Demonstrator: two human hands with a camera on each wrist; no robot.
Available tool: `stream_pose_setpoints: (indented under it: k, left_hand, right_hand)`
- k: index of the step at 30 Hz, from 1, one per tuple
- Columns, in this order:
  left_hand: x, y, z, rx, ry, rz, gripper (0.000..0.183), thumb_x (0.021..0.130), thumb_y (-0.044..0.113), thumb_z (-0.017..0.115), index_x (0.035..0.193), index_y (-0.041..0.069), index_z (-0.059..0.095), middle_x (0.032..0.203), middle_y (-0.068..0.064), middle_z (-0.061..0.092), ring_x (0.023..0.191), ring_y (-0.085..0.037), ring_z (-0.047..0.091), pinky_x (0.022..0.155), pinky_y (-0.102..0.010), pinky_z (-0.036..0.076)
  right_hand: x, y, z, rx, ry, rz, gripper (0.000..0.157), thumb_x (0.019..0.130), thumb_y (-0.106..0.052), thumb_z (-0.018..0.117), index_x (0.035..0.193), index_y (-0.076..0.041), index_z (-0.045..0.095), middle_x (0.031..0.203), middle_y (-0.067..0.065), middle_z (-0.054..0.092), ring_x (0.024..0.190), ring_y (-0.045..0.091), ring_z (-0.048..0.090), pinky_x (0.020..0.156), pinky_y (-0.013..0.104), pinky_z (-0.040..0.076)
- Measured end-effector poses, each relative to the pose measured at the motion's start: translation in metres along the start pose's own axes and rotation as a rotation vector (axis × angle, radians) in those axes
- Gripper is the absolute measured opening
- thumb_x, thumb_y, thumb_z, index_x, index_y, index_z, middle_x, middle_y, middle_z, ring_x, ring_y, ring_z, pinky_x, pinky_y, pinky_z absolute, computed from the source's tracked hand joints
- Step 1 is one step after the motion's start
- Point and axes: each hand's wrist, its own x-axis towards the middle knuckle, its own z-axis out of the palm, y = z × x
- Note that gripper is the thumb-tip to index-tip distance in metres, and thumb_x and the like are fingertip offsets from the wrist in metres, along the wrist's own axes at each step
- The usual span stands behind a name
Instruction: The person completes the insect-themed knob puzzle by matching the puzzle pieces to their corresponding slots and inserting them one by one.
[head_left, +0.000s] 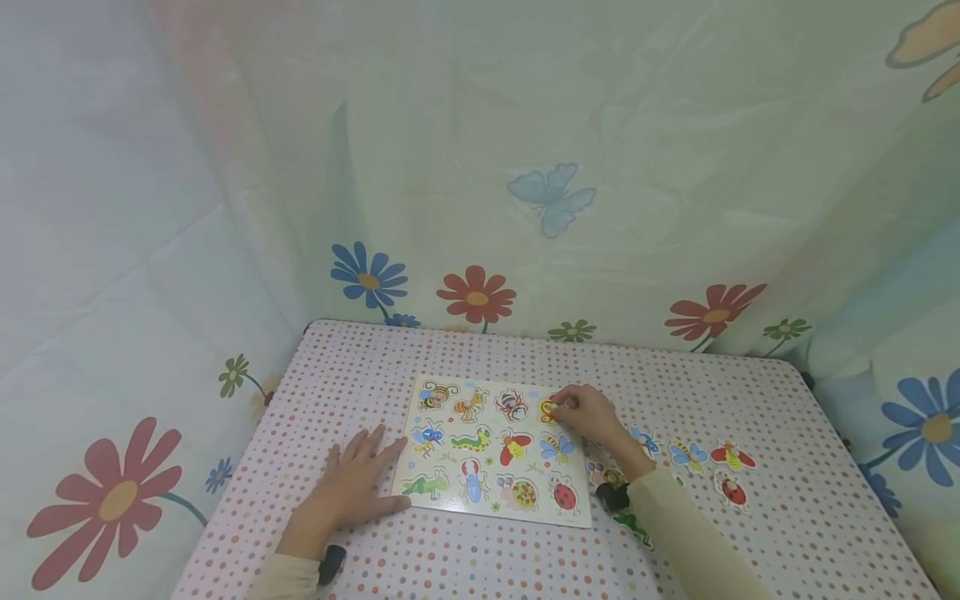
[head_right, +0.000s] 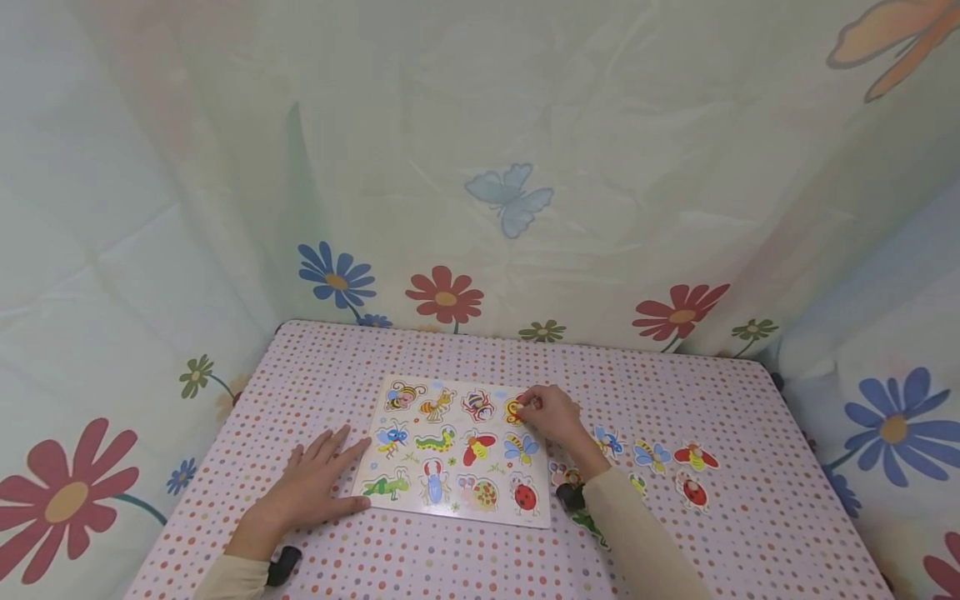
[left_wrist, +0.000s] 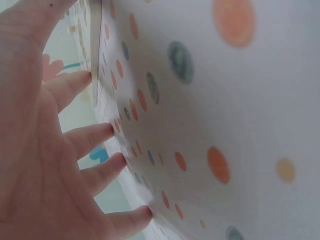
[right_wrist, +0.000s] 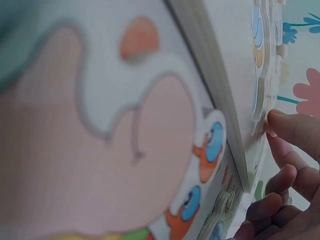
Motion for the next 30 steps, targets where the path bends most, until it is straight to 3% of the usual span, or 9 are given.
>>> stream_pose_setpoints:
  k: [11, 18, 30]
  left_hand:
    - [0.000, 0.001, 0.000, -0.011, 0.001, 0.001, 0.095, 0.077, 0.072, 0.069, 0.155, 0.028, 0.040, 0.164, -0.012, 0.021, 0.148, -0.042, 0.017, 0.112, -0.073, 0.008]
    - [0.001, 0.000, 0.001, 0.006, -0.005, -0.001, 0.095, 0.076, 0.073, 0.068, 0.155, 0.029, 0.039, 0.165, -0.012, 0.021, 0.148, -0.042, 0.017, 0.112, -0.073, 0.008]
    - [0.002, -0.003, 0.003, 0.005, 0.005, 0.002, 0.096, 0.076, 0.076, 0.066, 0.156, 0.030, 0.038, 0.165, -0.011, 0.020, 0.149, -0.041, 0.017, 0.112, -0.073, 0.008]
  right_hand:
    - [-0.003, -0.002, -0.003, 0.026, 0.019, 0.038, 0.021, 0.091, -0.022, 0.074, 0.104, -0.006, 0.072, 0.078, 0.005, 0.053, 0.061, 0.018, 0.047, 0.048, 0.028, 0.041]
    - [-0.012, -0.008, -0.014, 0.041, 0.064, -0.008, 0.022, 0.092, -0.020, 0.074, 0.108, -0.004, 0.072, 0.079, 0.007, 0.054, 0.053, 0.017, 0.046, 0.044, 0.029, 0.041]
    - [-0.030, -0.007, -0.035, 0.004, 0.138, -0.058, 0.023, 0.095, -0.019, 0.070, 0.112, -0.004, 0.070, 0.081, 0.006, 0.053, 0.055, 0.016, 0.043, 0.045, 0.028, 0.038]
